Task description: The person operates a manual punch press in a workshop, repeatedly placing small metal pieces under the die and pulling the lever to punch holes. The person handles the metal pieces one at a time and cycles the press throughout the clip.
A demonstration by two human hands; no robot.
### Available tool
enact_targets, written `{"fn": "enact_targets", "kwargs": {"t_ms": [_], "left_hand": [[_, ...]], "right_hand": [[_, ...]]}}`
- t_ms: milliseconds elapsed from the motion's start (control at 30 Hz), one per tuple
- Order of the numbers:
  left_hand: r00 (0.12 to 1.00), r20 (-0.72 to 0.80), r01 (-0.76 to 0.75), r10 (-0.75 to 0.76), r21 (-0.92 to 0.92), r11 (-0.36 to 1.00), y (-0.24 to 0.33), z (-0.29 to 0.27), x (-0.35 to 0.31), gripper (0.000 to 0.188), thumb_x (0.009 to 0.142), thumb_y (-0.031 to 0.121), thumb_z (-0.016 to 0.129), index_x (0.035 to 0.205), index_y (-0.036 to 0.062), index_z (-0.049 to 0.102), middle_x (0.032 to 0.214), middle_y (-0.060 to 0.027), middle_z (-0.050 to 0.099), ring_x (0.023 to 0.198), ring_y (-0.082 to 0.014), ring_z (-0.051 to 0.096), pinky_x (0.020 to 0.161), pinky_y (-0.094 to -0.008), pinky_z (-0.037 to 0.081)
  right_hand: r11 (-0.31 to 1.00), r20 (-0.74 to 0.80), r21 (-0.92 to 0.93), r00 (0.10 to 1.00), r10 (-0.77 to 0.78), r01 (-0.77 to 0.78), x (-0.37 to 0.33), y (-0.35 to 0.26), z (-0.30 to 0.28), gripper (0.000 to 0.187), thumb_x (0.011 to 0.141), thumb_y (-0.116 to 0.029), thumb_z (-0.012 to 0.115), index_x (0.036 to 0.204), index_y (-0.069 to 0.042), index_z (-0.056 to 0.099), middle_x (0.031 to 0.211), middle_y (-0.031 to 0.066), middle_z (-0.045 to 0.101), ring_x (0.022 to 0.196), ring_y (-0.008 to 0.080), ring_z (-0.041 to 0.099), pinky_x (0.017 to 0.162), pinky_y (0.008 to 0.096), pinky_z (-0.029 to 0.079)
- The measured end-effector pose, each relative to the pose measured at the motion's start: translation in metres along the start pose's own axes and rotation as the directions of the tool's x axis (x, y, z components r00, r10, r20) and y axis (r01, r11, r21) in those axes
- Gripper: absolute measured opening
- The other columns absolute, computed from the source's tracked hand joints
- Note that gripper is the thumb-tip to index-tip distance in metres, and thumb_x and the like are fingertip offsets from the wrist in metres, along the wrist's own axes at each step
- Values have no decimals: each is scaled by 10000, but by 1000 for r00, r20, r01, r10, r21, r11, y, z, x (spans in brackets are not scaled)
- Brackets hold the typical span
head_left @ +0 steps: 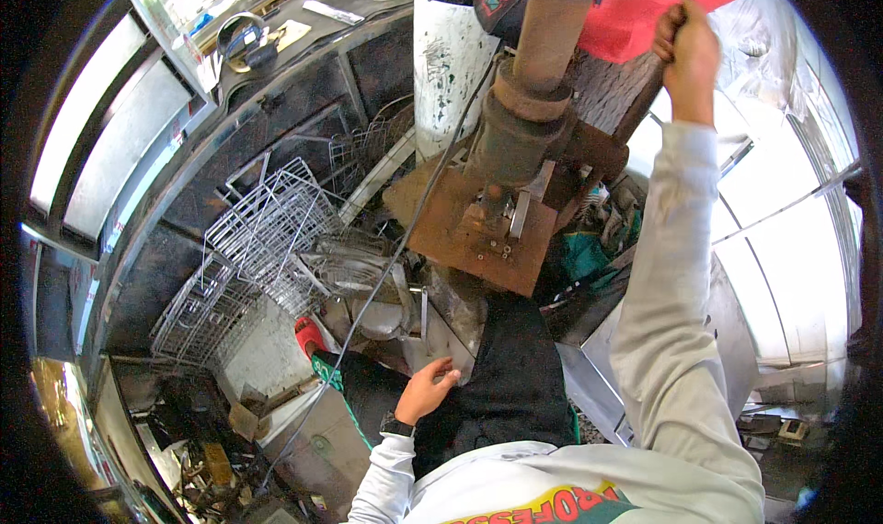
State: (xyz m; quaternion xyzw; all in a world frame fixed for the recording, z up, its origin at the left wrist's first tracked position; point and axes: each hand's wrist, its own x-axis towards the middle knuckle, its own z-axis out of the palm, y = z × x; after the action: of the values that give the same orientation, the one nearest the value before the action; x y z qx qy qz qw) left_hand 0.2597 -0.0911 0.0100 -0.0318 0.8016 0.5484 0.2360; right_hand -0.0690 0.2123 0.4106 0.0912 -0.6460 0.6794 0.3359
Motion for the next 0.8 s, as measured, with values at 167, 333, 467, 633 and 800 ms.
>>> {"fn": "enact_targets", "kwargs": {"t_ms": [167,333,467,633,800], "left_hand": [[992,-7,122,-123,-67,990,-25,2,-18,522,959,329,658,1341,-15,567,1257,-185,662,1142,-256,651,972,-354,501],[998,-41,41,-40,24,999,-6,0,-18,500,959,355,642,1282,-25,607,1221,-189,675,1132,-277,653,977,-362,492],[995,-25,-95,99,108,990,-4,7,-8,494,944,377,645,1242,-17,632,1213,-216,667,1133,-343,645,955,-390,502],[995,0,-101,101,82,992,-14,12,-7,495,941,378,652,1251,-8,632,1229,-207,664,1144,-315,645,971,-381,496],[997,72,9,-24,195,981,4,9,-6,519,967,384,623,1296,-16,600,1264,-189,657,1200,-297,623,997,-371,483]], "right_hand": [[957,109,191,964,-241,217,-112,-17,-5,437,1018,-264,463,616,-99,414,533,31,396,440,110,378,428,275,274],[992,-11,-5,992,-124,124,-51,-19,1,393,1008,-230,459,652,-114,337,531,12,336,437,127,256,455,303,210],[973,19,-45,974,-227,228,-95,-20,-1,398,1028,-250,447,668,-91,384,551,42,402,462,122,316,486,287,276],[892,194,13,874,-446,452,-109,-10,-11,374,1054,-259,471,772,-28,555,593,34,522,491,89,443,469,264,347],[845,32,-151,857,-514,512,-5,26,-13,295,1004,-277,601,982,14,645,854,75,648,683,146,564,633,267,458]]}}
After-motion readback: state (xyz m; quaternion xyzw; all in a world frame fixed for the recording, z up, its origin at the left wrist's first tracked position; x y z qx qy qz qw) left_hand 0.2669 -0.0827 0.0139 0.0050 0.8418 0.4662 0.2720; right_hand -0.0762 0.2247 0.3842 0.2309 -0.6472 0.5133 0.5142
